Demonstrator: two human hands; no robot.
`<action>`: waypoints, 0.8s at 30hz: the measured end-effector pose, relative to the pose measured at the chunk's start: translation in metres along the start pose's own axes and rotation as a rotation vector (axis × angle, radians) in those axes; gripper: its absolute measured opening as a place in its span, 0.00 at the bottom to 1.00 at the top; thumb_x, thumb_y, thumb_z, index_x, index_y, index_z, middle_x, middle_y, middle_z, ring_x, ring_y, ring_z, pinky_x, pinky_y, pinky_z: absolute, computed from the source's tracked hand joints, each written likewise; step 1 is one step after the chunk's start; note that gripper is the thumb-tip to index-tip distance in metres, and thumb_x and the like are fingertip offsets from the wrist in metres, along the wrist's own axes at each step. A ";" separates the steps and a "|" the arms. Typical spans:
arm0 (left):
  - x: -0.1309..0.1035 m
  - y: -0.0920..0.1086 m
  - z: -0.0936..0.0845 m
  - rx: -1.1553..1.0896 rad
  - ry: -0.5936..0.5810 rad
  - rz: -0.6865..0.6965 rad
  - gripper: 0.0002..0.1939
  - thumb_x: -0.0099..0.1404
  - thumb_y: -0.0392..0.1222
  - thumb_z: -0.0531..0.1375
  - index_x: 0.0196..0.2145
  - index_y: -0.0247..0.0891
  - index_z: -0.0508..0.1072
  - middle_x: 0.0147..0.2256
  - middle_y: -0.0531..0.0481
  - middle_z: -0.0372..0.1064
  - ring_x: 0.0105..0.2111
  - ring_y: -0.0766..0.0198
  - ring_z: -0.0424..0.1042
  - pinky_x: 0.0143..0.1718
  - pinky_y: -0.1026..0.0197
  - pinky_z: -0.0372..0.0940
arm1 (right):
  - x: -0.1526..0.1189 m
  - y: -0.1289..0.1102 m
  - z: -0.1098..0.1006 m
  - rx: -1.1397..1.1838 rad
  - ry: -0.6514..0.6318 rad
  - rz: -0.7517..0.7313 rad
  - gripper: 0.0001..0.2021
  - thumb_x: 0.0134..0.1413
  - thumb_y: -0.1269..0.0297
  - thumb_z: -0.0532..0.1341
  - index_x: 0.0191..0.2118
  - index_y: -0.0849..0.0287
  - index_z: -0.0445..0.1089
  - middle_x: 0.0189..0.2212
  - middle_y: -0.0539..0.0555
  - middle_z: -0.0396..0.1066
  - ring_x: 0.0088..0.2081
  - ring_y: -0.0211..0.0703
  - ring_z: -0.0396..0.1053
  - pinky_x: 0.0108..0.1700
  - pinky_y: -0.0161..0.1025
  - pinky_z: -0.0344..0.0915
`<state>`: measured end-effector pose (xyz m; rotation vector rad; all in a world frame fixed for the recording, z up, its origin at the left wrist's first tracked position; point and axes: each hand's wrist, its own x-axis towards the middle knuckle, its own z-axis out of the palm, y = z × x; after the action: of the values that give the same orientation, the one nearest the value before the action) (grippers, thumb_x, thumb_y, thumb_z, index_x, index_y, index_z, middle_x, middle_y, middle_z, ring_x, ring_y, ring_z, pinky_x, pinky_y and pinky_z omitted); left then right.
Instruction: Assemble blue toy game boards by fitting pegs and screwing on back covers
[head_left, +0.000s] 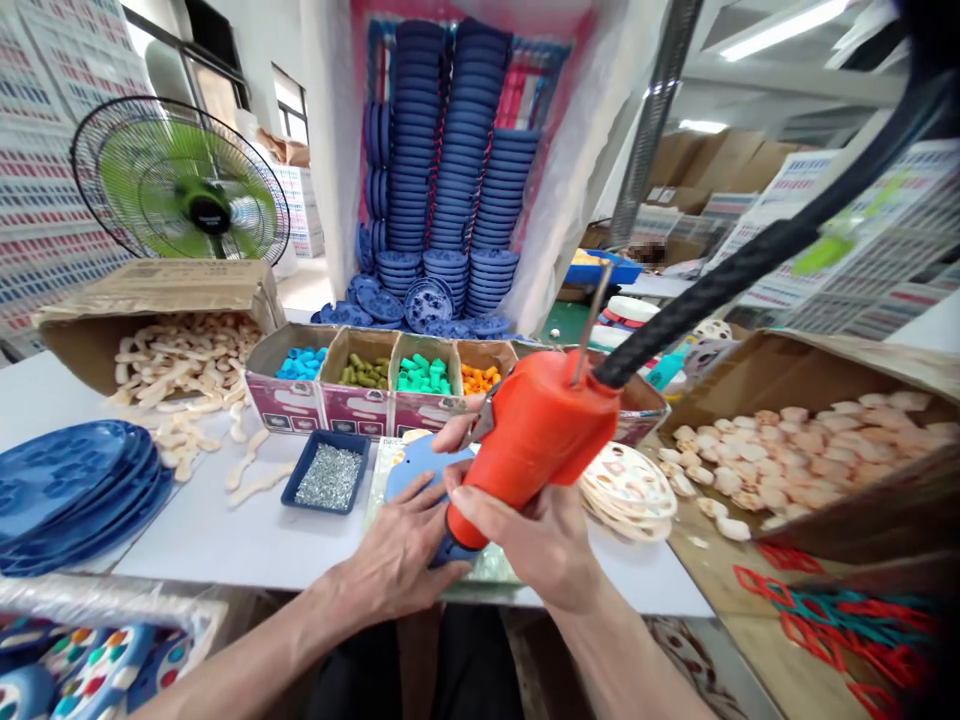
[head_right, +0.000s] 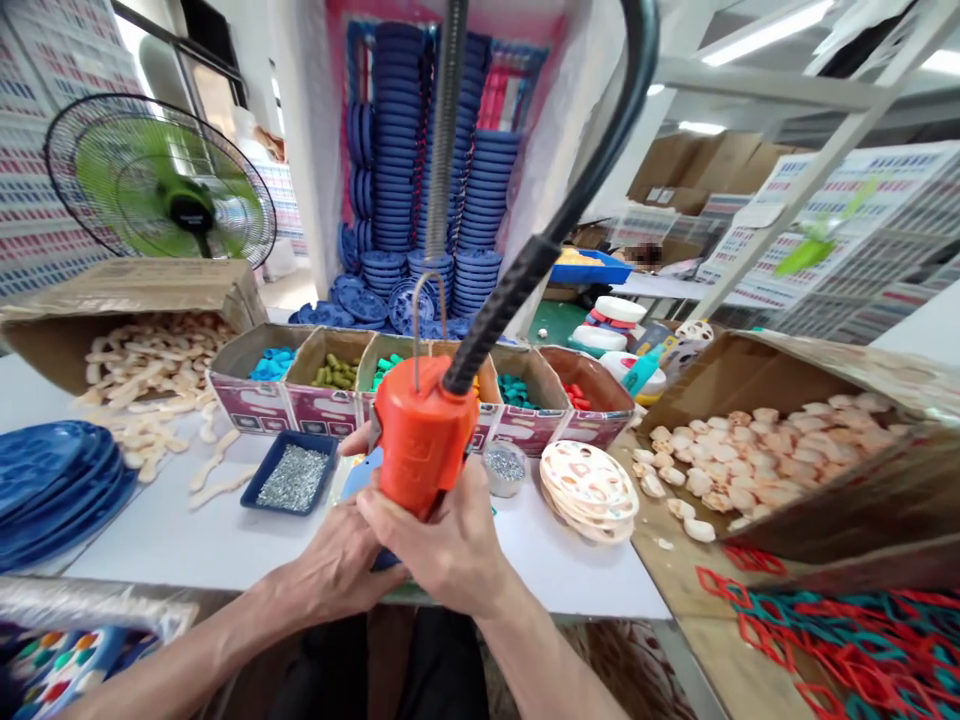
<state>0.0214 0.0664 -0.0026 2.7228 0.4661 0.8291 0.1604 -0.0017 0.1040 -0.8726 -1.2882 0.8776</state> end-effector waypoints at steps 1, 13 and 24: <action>0.000 0.000 0.001 0.001 0.013 0.001 0.25 0.61 0.40 0.64 0.56 0.38 0.67 0.54 0.39 0.73 0.59 0.45 0.69 0.65 0.39 0.58 | 0.000 0.002 0.001 -0.020 -0.009 -0.005 0.08 0.59 0.64 0.66 0.44 0.52 0.74 0.24 0.48 0.68 0.30 0.43 0.71 0.42 0.47 0.74; 0.000 -0.008 0.005 -0.039 0.068 0.058 0.26 0.59 0.38 0.65 0.55 0.37 0.69 0.55 0.39 0.72 0.60 0.44 0.67 0.62 0.42 0.63 | -0.002 0.011 -0.001 -0.017 -0.120 0.027 0.11 0.56 0.69 0.64 0.45 0.53 0.74 0.42 0.53 0.75 0.35 0.41 0.74 0.42 0.42 0.73; -0.011 0.012 0.011 0.229 -0.099 0.082 0.26 0.72 0.37 0.55 0.65 0.31 0.60 0.66 0.37 0.60 0.68 0.48 0.56 0.69 0.42 0.55 | 0.040 -0.028 -0.004 0.039 0.234 -0.298 0.15 0.49 0.70 0.67 0.44 0.51 0.72 0.45 0.53 0.75 0.45 0.47 0.73 0.43 0.45 0.73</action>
<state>0.0216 0.0500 -0.0133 2.9951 0.4560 0.6949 0.1690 0.0231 0.1457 -0.7069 -1.1553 0.5460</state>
